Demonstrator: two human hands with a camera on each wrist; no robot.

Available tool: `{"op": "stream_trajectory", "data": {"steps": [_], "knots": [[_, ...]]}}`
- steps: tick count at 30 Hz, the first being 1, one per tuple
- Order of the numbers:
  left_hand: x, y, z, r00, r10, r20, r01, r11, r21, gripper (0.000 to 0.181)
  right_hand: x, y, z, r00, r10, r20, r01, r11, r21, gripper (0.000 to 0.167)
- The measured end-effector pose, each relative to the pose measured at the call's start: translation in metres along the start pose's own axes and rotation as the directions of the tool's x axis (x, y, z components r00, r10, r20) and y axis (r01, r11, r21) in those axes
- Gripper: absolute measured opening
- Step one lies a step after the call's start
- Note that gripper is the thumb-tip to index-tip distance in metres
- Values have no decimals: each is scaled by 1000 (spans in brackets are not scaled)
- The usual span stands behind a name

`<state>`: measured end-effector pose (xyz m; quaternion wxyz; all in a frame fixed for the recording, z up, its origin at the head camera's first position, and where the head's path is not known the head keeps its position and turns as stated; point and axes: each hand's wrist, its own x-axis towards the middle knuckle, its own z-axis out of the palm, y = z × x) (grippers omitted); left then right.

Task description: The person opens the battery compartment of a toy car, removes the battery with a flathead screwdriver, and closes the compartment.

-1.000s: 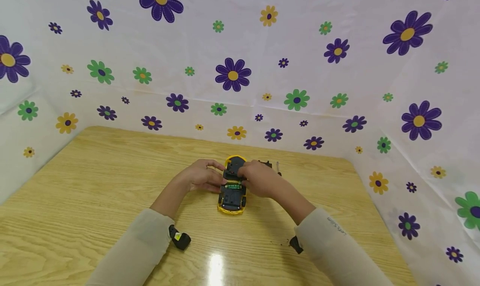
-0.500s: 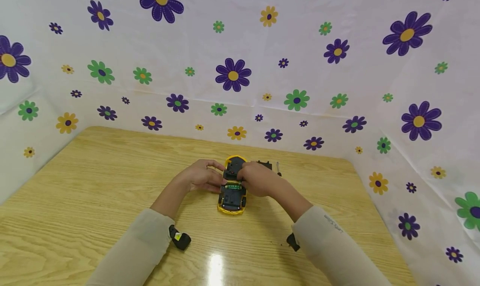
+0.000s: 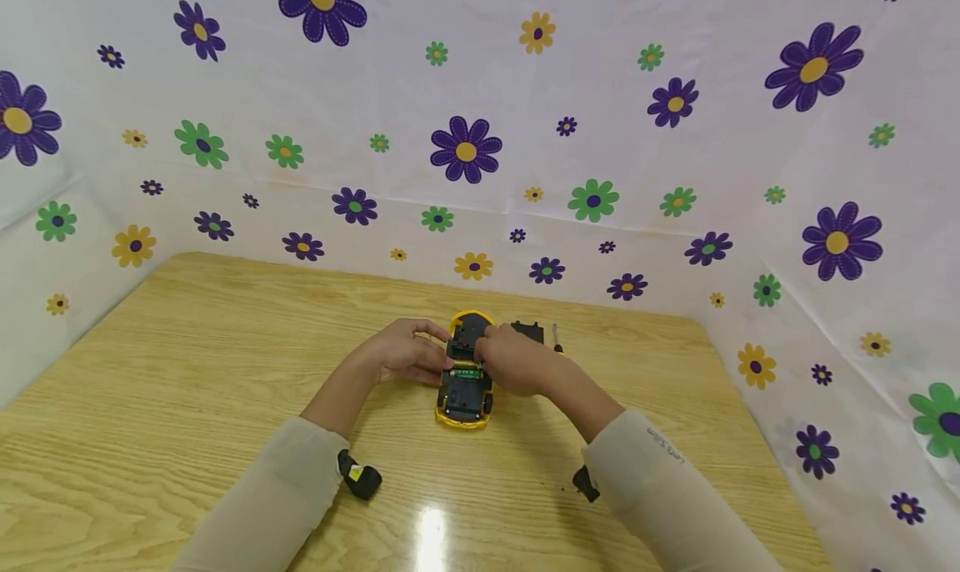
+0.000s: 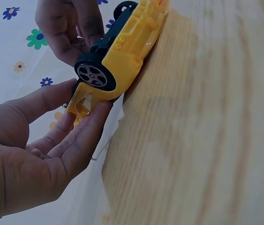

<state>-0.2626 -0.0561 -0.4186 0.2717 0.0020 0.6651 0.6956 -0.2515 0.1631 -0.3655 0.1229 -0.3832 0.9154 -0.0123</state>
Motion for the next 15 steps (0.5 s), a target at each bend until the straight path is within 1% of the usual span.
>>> {"op": "stream_trajectory", "data": {"steps": [2, 6, 8, 15], "knots": [[0, 0, 0, 1000, 1, 0, -1, 1000, 0, 45, 1, -1, 0, 1000, 15, 23, -14, 1000, -26, 17], [-2, 1, 0, 1000, 8, 2, -8, 1000, 5, 45, 1, -2, 2, 999, 12, 43, -8, 995, -98, 16], [-3, 1, 1, 1000, 6, 1, -6, 1000, 4, 46, 1, -2, 2, 999, 8, 48, -3, 993, -118, 16], [-3, 2, 1, 1000, 5, -3, -5, 1000, 13, 46, 1, -2, 4, 998, 7, 64, 1, 993, -122, 18]]}}
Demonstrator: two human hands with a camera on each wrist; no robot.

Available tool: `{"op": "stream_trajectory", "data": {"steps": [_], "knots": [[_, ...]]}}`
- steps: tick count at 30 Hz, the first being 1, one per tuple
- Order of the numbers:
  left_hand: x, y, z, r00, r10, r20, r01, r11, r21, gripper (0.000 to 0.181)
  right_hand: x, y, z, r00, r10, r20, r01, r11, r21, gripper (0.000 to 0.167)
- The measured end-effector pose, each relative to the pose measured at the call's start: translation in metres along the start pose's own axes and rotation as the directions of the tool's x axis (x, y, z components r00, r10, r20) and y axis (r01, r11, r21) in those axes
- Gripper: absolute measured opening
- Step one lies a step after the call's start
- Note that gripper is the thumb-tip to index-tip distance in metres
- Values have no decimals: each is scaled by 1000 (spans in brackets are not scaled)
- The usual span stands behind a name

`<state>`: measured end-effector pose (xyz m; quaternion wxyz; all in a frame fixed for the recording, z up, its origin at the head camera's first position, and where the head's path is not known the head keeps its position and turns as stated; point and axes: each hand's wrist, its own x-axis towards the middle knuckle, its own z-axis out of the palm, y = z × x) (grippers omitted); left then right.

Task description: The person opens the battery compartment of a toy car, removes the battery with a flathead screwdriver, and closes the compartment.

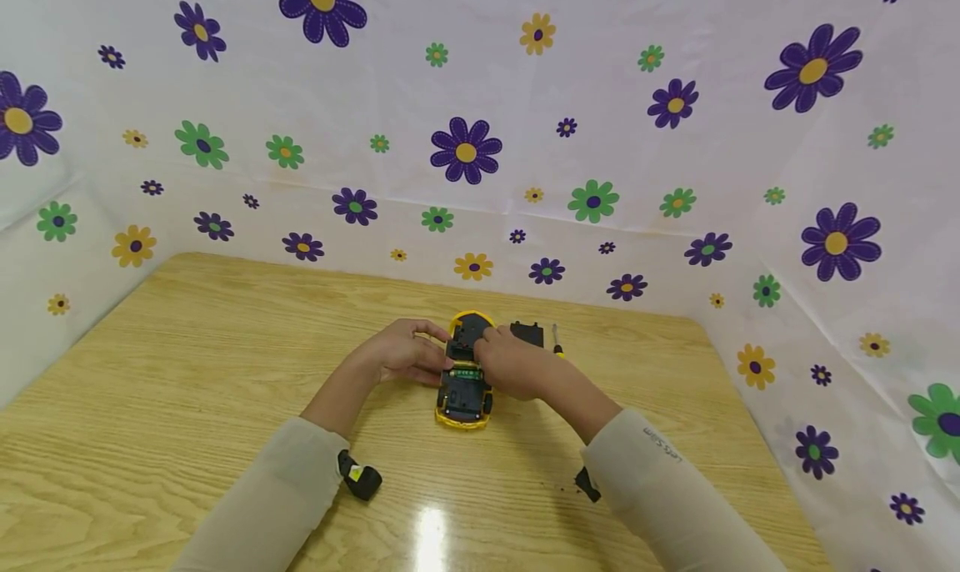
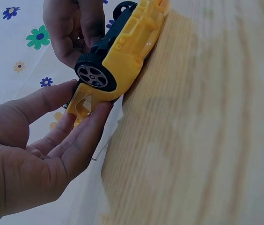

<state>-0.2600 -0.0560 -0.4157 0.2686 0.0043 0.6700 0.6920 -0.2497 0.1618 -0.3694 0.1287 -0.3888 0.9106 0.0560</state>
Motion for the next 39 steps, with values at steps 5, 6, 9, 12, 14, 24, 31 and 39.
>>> {"op": "stream_trajectory", "data": {"steps": [5, 6, 9, 12, 14, 24, 31, 39], "knots": [[1, -1, 0, 1000, 3, -5, -3, 1000, 1, 46, 1, 1, 2, 1000, -10, -6, 10, 1000, -8, 18], [1, -1, 0, 1000, 1, -5, -1, 1000, 1, 46, 1, 1, 2, 1000, -11, -6, 11, 1000, -10, 18], [1, -1, 0, 1000, -3, -8, 3, 1000, -1, 46, 0, 2, 1, 1000, -1, -11, 1, 1000, -3, 18], [1, 0, 0, 1000, -1, -6, 1, 1000, 1, 46, -1, 3, -3, 999, 27, -22, -26, 999, 34, 18], [1, 0, 0, 1000, 1, -1, -1, 1000, 1, 47, -1, 4, -5, 998, 51, -34, -48, 996, 80, 17], [3, 0, 0, 1000, -14, 3, 14, 1000, 3, 46, 1, 7, -6, 996, 50, -71, -32, 974, 225, 22], [2, -1, 1, 1000, -14, 0, 14, 1000, 6, 47, -1, 9, -4, 989, -15, -145, 51, 966, 254, 20], [1, -1, 0, 1000, -8, 7, 8, 1000, 3, 46, 2, 8, -1, 988, -60, -144, 98, 957, 274, 15]]}}
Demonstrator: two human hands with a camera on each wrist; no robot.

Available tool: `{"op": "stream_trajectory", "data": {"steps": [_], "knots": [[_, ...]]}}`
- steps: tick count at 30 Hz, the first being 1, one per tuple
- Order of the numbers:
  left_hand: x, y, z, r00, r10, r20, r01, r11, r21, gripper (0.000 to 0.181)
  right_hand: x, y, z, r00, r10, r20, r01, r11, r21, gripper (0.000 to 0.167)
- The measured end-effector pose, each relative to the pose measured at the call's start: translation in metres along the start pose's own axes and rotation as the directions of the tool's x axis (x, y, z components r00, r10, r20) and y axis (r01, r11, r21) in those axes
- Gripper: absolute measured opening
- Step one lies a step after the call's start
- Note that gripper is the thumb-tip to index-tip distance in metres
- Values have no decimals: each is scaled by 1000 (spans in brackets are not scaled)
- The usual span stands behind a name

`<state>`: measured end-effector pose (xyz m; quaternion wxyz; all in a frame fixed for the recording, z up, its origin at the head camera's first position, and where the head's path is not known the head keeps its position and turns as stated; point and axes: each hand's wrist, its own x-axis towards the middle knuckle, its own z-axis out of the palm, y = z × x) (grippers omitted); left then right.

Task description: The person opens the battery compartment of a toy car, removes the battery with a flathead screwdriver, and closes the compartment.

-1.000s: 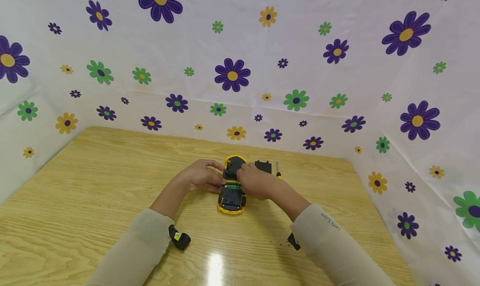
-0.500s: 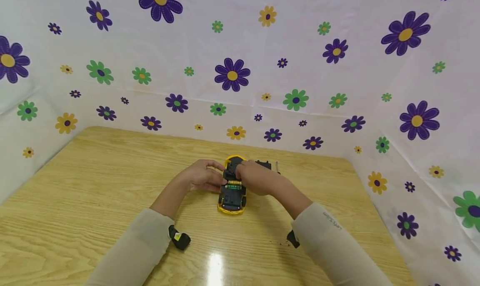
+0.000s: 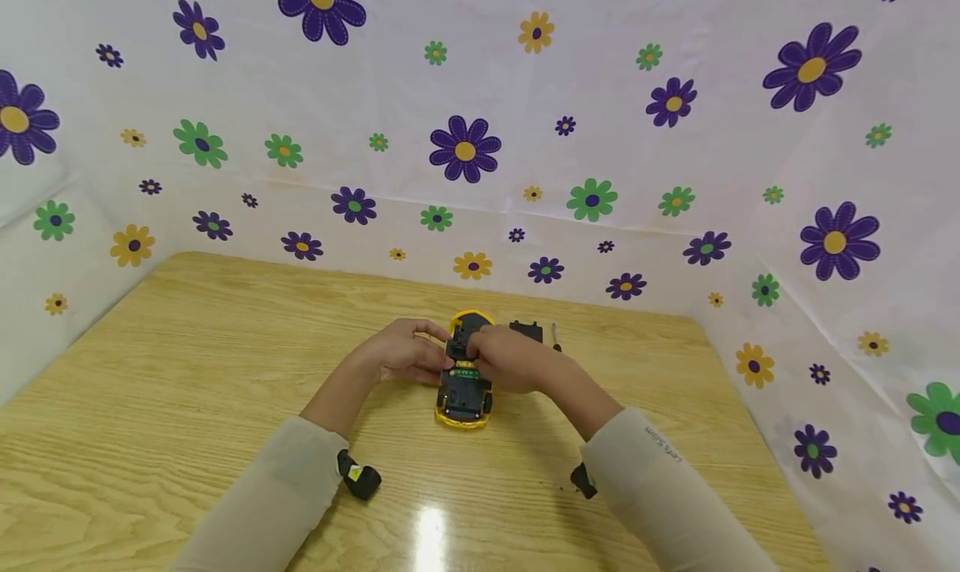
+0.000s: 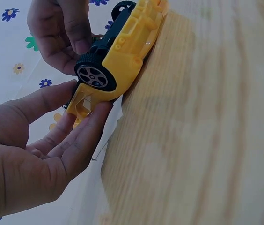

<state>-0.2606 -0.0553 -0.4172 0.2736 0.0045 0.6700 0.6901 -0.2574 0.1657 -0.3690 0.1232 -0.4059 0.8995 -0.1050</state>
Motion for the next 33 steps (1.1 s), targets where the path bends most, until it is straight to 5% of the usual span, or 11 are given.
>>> {"op": "stream_trajectory", "data": {"steps": [15, 33], "knots": [[-2, 1, 1, 1000, 6, -5, -6, 1000, 0, 46, 1, 1, 1, 1000, 7, 5, -7, 999, 34, 14], [0, 0, 2, 1000, -2, -11, 2, 1000, -5, 48, -21, 14, 4, 990, 25, -138, -21, 999, 31, 11]]}}
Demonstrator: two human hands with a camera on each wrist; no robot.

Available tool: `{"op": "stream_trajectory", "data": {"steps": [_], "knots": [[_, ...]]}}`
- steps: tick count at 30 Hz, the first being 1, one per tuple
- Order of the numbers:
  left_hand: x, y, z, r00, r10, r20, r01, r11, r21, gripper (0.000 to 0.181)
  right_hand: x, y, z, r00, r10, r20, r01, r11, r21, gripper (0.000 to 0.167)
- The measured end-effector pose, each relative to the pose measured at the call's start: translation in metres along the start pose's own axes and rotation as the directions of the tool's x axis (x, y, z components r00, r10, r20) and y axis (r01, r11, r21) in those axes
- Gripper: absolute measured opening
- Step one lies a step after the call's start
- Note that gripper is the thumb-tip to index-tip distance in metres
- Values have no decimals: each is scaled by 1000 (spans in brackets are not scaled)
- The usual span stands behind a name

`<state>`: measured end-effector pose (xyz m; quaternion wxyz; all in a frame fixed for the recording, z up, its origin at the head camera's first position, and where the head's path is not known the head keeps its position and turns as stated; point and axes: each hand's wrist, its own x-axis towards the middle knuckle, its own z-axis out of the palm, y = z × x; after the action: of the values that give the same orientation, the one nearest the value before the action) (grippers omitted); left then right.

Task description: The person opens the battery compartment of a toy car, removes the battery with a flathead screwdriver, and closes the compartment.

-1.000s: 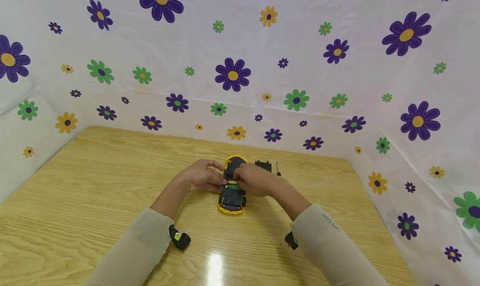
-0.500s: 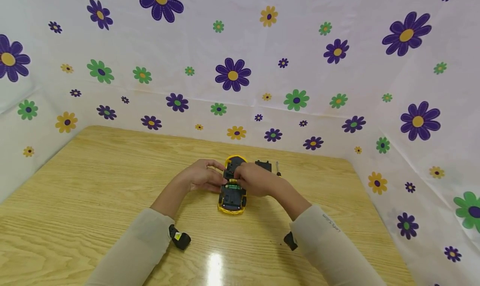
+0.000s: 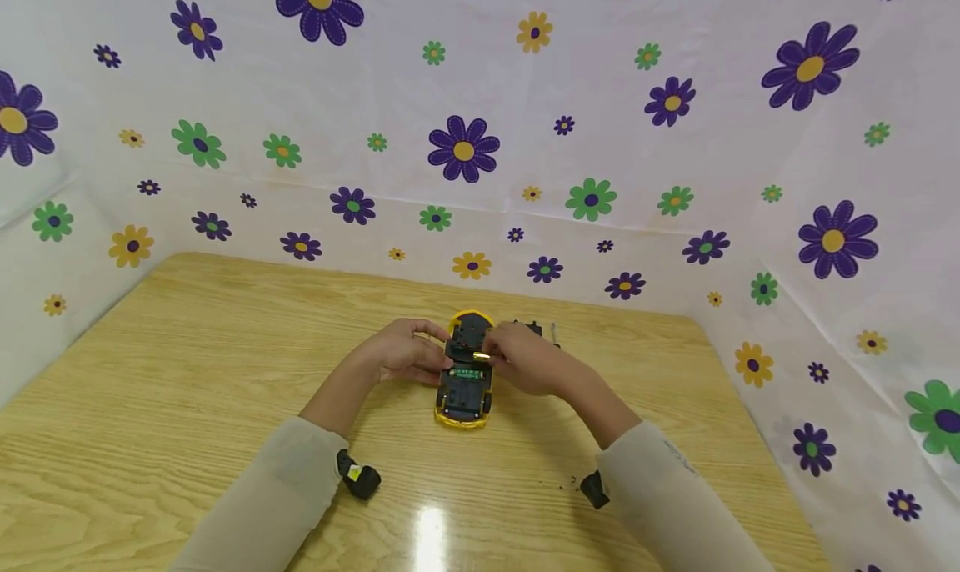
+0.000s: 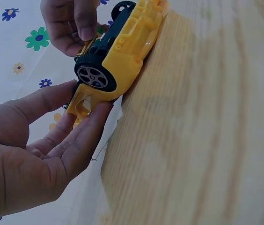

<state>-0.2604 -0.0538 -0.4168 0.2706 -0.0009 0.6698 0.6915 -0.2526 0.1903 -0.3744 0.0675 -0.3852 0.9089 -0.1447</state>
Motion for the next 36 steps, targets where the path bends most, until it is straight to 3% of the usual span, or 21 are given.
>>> {"op": "stream_trajectory", "data": {"steps": [15, 30, 36], "knots": [[0, -1, -1, 1000, 5, 3, -5, 1000, 9, 48, -20, 24, -4, 998, -11, -56, 10, 1000, -18, 11], [0, 0, -1, 1000, 9, 8, -9, 1000, 20, 47, -25, 40, 1, 997, 79, 16, -78, 996, -54, 10], [-2, 0, -1, 1000, 12, 18, -12, 1000, 14, 47, -23, 45, 6, 998, 55, 21, -53, 993, -103, 9]]}}
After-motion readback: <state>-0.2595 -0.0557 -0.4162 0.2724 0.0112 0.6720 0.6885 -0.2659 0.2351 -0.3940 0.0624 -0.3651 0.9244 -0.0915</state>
